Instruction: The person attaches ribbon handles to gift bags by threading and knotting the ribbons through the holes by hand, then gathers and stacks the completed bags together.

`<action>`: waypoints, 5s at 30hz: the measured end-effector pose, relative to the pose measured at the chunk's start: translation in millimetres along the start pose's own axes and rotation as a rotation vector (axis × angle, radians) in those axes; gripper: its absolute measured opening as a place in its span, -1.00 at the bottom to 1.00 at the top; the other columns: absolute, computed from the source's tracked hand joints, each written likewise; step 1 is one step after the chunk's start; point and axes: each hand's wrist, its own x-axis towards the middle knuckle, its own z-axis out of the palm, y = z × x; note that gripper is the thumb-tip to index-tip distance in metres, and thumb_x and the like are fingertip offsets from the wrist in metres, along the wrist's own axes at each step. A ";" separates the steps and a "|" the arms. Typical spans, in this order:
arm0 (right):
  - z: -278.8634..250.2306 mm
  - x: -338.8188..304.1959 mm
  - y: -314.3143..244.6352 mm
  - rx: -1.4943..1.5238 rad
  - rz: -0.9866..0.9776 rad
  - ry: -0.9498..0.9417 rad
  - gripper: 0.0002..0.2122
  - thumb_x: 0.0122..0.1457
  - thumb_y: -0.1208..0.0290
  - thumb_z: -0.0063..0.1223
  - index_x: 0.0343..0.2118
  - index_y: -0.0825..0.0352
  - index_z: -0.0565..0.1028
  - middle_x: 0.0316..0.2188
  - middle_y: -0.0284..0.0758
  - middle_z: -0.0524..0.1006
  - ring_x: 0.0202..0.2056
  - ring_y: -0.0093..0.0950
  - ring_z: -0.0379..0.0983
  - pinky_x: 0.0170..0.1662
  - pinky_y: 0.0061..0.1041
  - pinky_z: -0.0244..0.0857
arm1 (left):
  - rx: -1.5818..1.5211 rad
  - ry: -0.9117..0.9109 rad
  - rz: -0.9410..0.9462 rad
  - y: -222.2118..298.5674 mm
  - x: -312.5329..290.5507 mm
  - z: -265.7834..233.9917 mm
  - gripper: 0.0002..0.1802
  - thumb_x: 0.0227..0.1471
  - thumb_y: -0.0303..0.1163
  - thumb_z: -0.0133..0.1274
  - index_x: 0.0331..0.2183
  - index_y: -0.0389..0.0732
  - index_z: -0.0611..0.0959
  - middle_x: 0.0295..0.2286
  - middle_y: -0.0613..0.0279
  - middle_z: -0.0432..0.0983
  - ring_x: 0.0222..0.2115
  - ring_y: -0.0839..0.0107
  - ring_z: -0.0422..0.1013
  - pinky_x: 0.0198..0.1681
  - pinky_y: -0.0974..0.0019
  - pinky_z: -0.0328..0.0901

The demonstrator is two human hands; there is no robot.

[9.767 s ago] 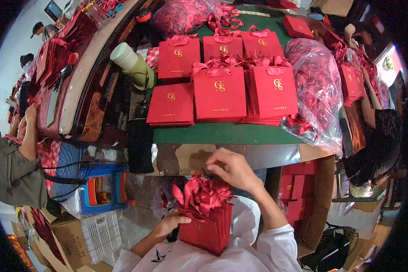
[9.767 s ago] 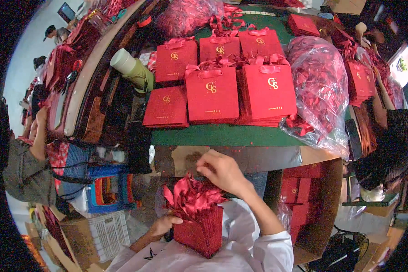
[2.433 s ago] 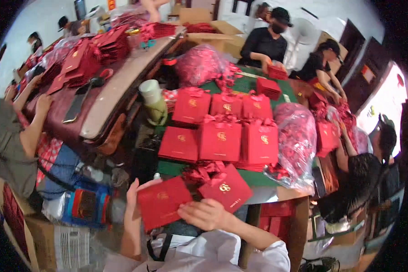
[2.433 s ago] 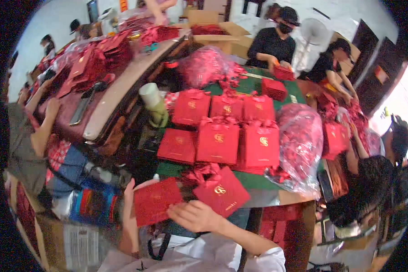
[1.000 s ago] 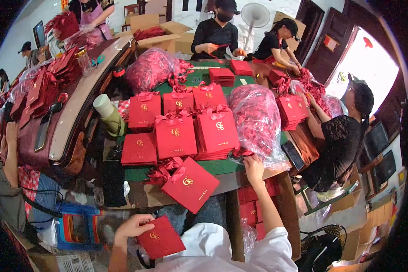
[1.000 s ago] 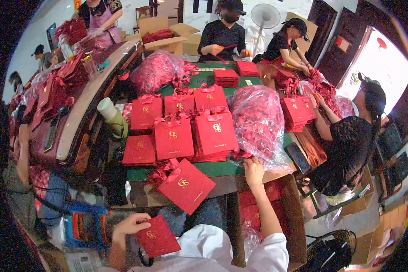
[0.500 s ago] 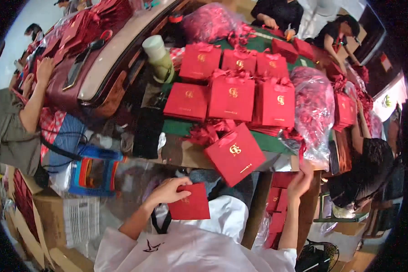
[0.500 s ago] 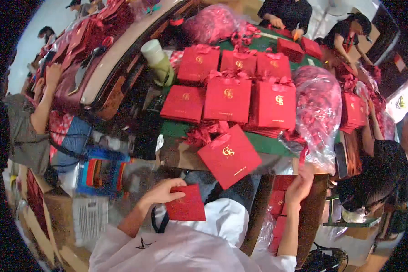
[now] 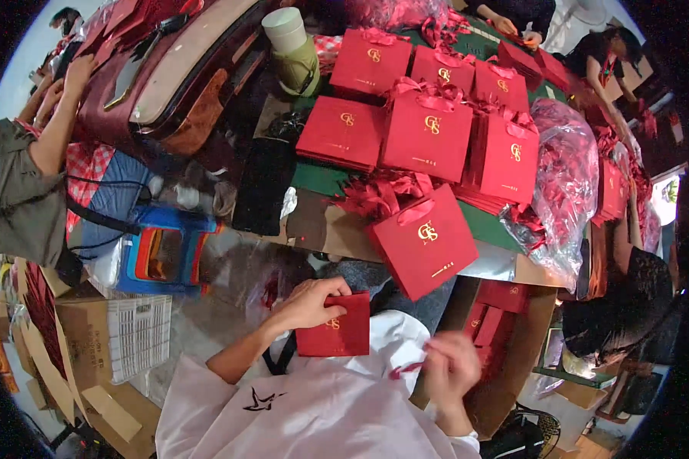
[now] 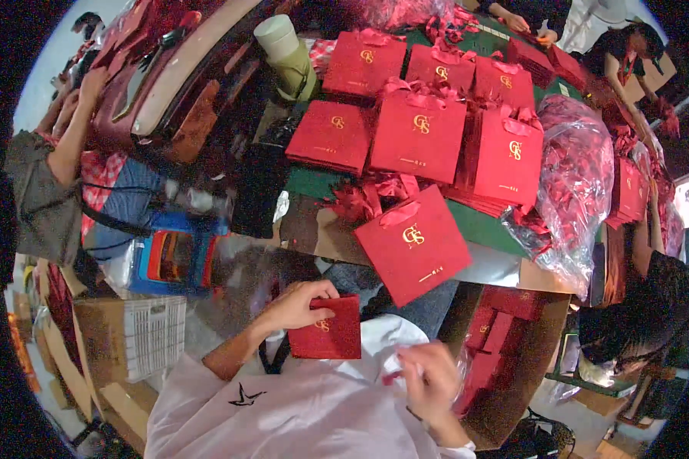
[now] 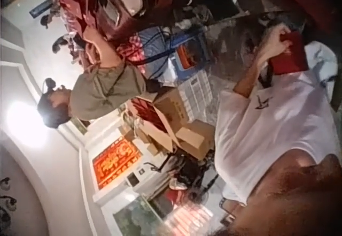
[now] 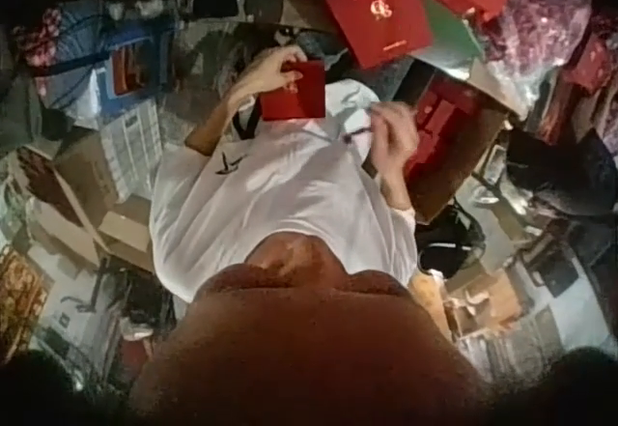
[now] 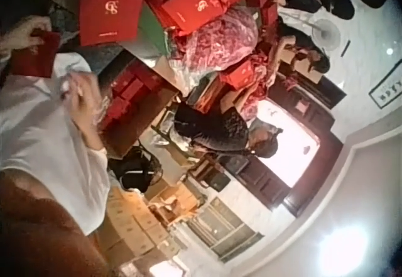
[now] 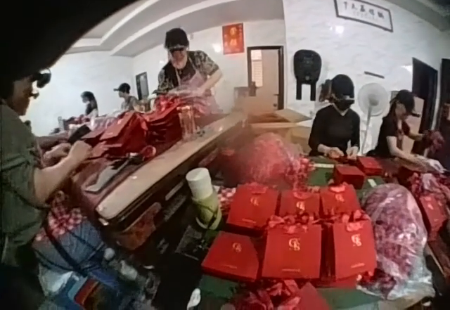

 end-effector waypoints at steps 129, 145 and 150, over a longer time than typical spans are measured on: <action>-26.3 37.9 2.7 0.574 0.104 -0.821 -0.66 -0.01 0.52 0.32 -0.12 0.40 0.58 -0.29 -0.23 0.57 -0.30 -0.45 0.53 -0.28 -0.50 0.38 | -0.123 0.456 -0.070 -10.2 -45.9 -49.9 -0.80 -0.01 -0.48 0.25 -0.36 -0.25 0.53 -0.49 0.36 0.53 -0.42 0.59 0.46 -0.30 0.44 0.35; 121.3 44.4 19.2 -0.064 -0.092 -0.400 -0.79 0.06 0.47 0.20 -0.21 0.33 0.58 -0.40 -0.23 0.47 -0.38 -0.25 0.43 -0.32 -0.34 0.34 | 0.127 0.253 0.052 19.7 -26.8 -19.8 -0.58 -0.11 -0.51 0.22 -0.17 -0.21 0.44 -0.34 0.05 0.58 -0.27 0.07 0.54 -0.24 0.11 0.41; 137.7 40.2 35.2 -0.102 -0.075 -0.398 -0.84 0.04 0.48 0.21 -0.29 0.33 0.56 -0.44 -0.20 0.47 -0.39 -0.19 0.44 -0.31 -0.28 0.34 | 0.081 0.245 -0.090 24.2 -29.3 -17.6 -0.59 -0.12 -0.45 0.26 -0.21 -0.20 0.44 -0.38 0.08 0.58 -0.28 0.09 0.52 -0.19 0.08 0.36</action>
